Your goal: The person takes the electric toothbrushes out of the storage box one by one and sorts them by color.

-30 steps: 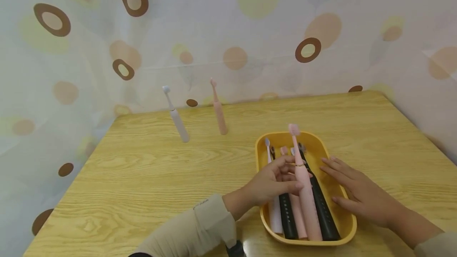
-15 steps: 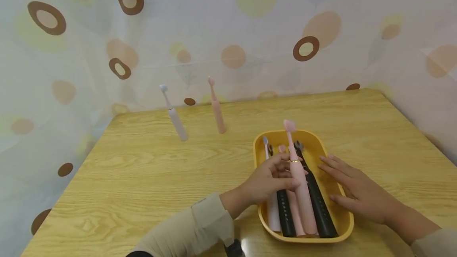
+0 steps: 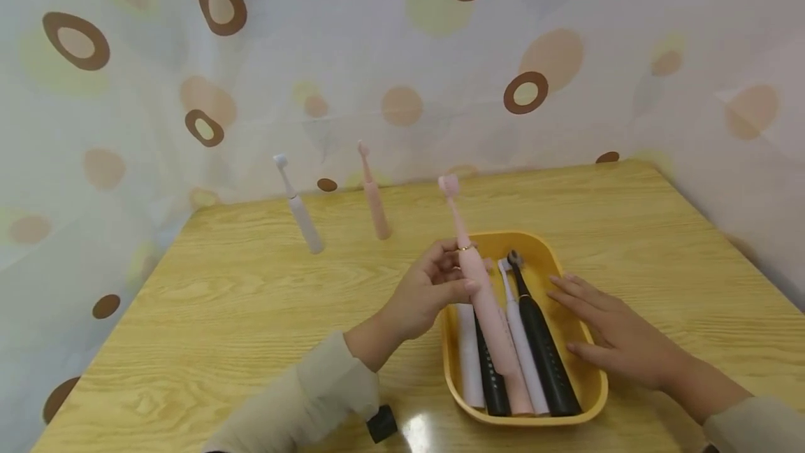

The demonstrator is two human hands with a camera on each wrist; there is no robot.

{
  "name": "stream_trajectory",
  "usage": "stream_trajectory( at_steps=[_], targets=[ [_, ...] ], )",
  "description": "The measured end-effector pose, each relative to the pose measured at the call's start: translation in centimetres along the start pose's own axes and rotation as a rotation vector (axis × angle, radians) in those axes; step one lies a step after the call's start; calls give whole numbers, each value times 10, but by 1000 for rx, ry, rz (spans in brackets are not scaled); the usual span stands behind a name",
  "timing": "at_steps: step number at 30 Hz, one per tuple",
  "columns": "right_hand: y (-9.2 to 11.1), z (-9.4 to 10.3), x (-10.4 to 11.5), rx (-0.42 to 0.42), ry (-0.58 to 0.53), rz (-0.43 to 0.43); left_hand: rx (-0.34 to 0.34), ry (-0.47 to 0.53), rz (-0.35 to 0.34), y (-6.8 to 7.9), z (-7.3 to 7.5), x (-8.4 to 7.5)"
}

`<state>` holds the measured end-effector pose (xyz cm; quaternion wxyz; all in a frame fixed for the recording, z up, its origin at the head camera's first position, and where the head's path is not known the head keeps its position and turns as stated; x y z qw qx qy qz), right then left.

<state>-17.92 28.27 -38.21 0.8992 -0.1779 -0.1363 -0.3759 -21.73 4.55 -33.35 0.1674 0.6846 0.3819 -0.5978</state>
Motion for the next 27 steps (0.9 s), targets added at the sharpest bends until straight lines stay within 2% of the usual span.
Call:
stream_trajectory(
  at_steps=[3,8,15,23,27],
  targets=[
    [-1,0,-1,1,-12,0,-1,-45,-24,3,7,-10],
    [-1,1,-2,-3,-2,24,-33,-121,-27,7,22,-21],
    [0,2,-3,-4,9,31,-69,-132,-67,12,39,-35],
    [0,2,-4,2,6,35,-127,-118,-57,15,55,-43],
    [0,3,-5,-1,3,30,-166,-148,-59,16,64,-46]
  ],
)
Point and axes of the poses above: each hand's wrist, its own y-axis away from the middle knuckle, its own z-axis out of the back of the hand, x = y × z, the point moved 3 cm from there along -y, towards the middle knuckle, and after that the axes turned 6 degrees about x, right-handed, at the moved point
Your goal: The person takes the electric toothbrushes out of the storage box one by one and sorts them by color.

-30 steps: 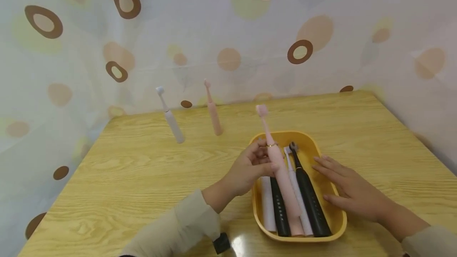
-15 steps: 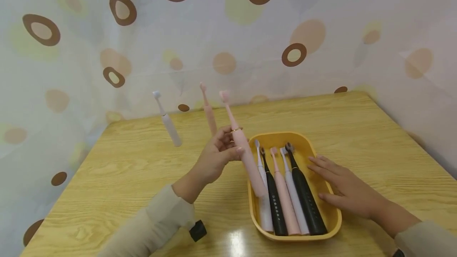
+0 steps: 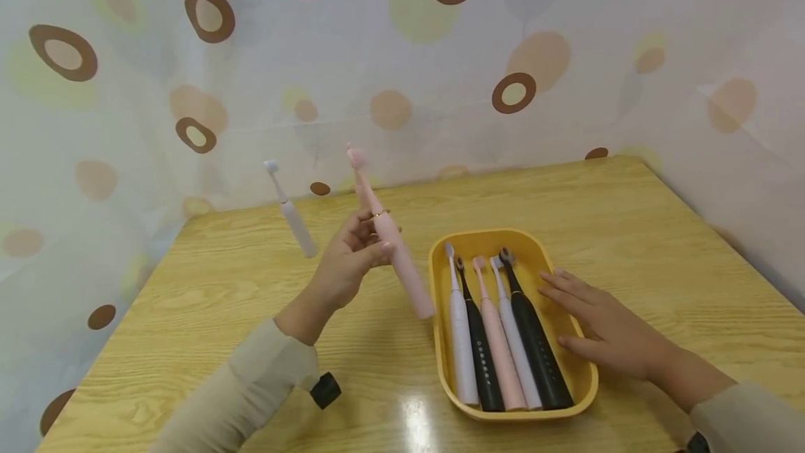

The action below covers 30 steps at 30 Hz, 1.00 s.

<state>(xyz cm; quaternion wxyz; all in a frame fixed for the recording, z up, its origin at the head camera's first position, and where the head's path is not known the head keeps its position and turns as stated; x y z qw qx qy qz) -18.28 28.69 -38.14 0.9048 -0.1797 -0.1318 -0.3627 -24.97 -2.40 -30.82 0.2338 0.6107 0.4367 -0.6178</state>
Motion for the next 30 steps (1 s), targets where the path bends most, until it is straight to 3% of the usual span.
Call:
stream_trajectory(
  at_steps=[13,22,30],
  targets=[
    [1,-5,-4,-6,-13,3,-151,-132,-27,-3,37,9],
    [1,-7,-6,-3,-24,-11,-267,-363,81,-10,60,21],
    [1,-7,-7,-8,-25,-15,-320,-463,135,-16,76,30]
  ],
)
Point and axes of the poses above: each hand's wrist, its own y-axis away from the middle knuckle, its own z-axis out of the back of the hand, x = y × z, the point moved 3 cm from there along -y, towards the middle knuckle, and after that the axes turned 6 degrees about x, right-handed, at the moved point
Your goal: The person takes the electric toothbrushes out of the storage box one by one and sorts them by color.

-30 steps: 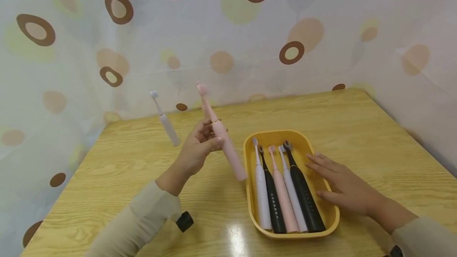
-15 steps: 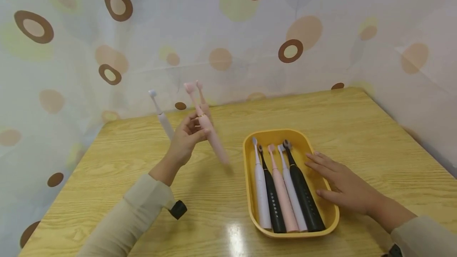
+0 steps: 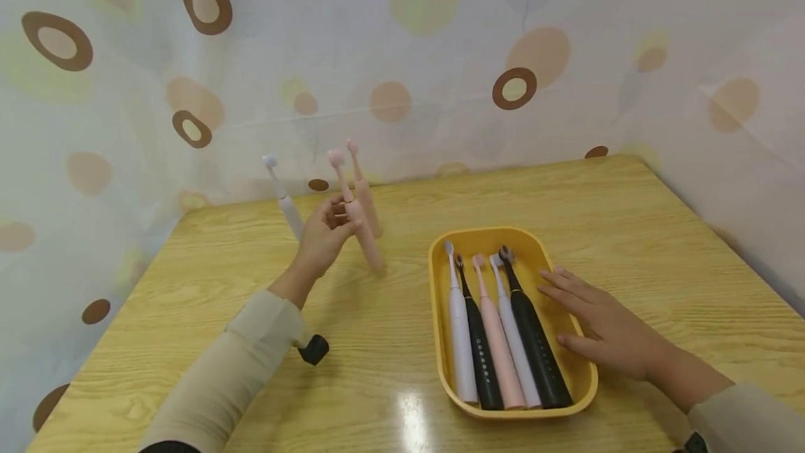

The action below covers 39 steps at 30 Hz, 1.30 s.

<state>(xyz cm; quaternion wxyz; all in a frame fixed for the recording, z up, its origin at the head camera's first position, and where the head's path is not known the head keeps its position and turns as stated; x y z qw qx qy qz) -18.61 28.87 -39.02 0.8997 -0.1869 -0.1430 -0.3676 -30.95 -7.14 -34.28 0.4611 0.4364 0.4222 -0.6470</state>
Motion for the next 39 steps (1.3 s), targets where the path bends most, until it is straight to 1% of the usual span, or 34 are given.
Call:
stream_trajectory(
  at_steps=[5,9,16,19,23,28,33,39],
  targets=[
    [1,-1,2,-3,1,-13,-24,-64,15,-5,3,4],
    [2,-1,4,-7,-9,-24,-40,-89,27,-9,4,7],
    [4,-2,6,-10,-12,-42,-59,-64,21,-15,5,17],
    [5,-2,7,-6,-10,-45,-80,-49,23,-17,5,20],
    [5,-3,8,-4,0,-43,-125,-33,26,-18,6,21],
    [6,-5,11,-9,7,-34,-155,-21,34,-18,9,25],
    [6,-6,11,-10,18,-36,-160,-19,43,-18,11,29],
    [7,-8,13,-12,18,-36,-149,-36,38,-20,13,32]
  ],
)
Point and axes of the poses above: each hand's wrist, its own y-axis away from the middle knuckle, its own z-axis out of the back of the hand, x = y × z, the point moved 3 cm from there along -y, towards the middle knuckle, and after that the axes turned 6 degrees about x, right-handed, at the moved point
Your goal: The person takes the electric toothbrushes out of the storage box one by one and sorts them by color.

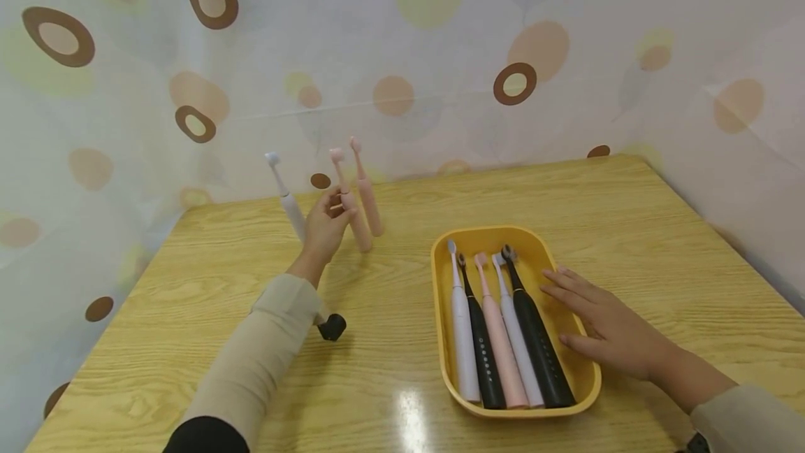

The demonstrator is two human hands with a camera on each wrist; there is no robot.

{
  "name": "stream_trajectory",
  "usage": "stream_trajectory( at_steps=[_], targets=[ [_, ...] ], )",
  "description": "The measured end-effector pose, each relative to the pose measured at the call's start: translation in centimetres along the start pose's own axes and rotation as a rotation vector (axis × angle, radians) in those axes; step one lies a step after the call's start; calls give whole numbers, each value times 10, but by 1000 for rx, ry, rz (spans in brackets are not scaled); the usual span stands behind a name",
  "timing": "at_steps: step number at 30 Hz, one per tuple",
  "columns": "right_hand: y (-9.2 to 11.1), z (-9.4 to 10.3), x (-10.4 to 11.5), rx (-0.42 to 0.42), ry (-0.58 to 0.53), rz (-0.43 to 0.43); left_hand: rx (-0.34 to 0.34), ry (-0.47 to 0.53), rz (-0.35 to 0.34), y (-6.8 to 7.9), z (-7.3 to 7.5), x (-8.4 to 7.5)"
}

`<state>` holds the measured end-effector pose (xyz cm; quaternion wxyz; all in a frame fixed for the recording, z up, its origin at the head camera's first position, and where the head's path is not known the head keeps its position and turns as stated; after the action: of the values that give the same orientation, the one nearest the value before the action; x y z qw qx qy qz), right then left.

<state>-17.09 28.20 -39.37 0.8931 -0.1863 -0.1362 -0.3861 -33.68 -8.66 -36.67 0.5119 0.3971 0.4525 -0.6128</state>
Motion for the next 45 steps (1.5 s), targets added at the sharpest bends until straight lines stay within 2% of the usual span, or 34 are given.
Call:
stream_trajectory(
  at_steps=[17,25,35,45],
  targets=[
    [-1,1,1,1,-4,12,-8,-67,-24,-4,-2,0],
    [-1,1,1,2,-3,-7,18,-28,-26,-3,-1,-1],
    [-1,0,0,7,-8,-7,13,-20,-32,-3,-2,-3],
    [-1,1,1,4,-5,11,16,30,-33,3,-1,-8]
  ],
)
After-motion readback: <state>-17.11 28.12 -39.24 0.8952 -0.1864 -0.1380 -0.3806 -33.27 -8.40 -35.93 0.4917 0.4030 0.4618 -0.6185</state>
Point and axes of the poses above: each hand's wrist, its own y-axis away from the middle knuckle, its own z-axis out of the back of the hand, x = y × z, the point moved 3 cm from there along -y, towards the middle knuckle, and after that the axes turned 6 degrees about x, right-handed, at the moved point
